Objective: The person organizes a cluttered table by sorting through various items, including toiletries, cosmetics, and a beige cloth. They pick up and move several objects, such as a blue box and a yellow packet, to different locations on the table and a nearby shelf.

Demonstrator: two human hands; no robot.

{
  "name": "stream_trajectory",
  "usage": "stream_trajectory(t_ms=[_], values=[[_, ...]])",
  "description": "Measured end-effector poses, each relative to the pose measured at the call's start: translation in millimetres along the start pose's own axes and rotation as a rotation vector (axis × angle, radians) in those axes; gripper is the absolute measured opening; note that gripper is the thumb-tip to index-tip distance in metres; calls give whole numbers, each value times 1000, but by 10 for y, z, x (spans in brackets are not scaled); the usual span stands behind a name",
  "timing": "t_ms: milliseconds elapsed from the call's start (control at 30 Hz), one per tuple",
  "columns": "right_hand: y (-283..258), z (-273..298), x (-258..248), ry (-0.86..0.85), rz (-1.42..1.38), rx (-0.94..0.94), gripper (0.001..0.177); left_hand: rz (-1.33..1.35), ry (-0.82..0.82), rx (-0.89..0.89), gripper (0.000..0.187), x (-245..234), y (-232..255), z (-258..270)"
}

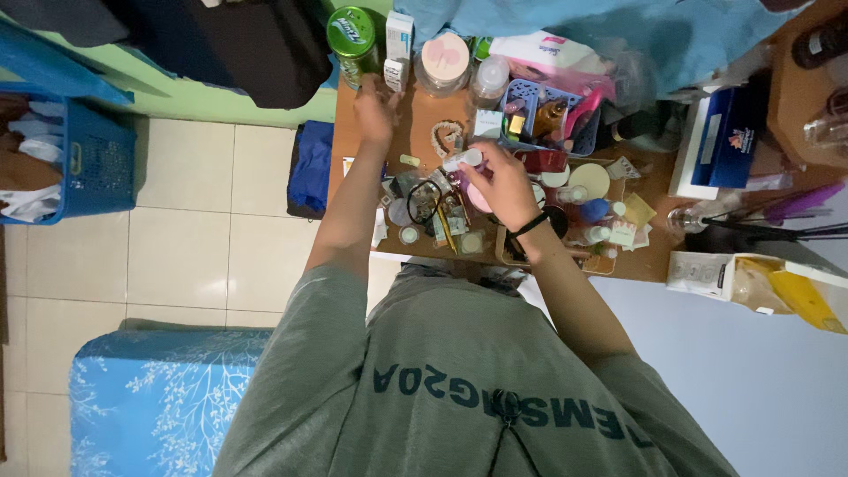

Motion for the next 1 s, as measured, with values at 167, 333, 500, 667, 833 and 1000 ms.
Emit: stream_trajectory(t_ms=[167, 333, 500, 667, 833, 1000], values=[[25, -34, 31, 21, -3, -12, 35, -298, -32, 255, 57, -274, 66, 26], [55, -67, 98, 8, -39, 35, 34, -546, -237, 273, 57, -272, 20, 44], [62, -83, 116, 21, -92, -14, 33, -515, -198, 281, 34, -136, -192, 58], [46, -144, 133, 15, -65, 4, 33, -378, -234, 429, 31, -213, -229, 73], [-22, -345, 185, -14, -6, -44, 31, -364, -261, 301, 21, -271, -78, 139], [57, -643, 417, -65, 48, -32, 33, -358, -268, 209, 19, -267, -69, 167]])
Point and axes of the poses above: each hand's wrist, its own z-axis away from the middle knuckle, its own x-axis out of the palm, y = z × x, the point moved 2 cm from there along -z, towards the middle knuckle, and after that the axes turned 6 degrees about y, right-handed, at the moved point
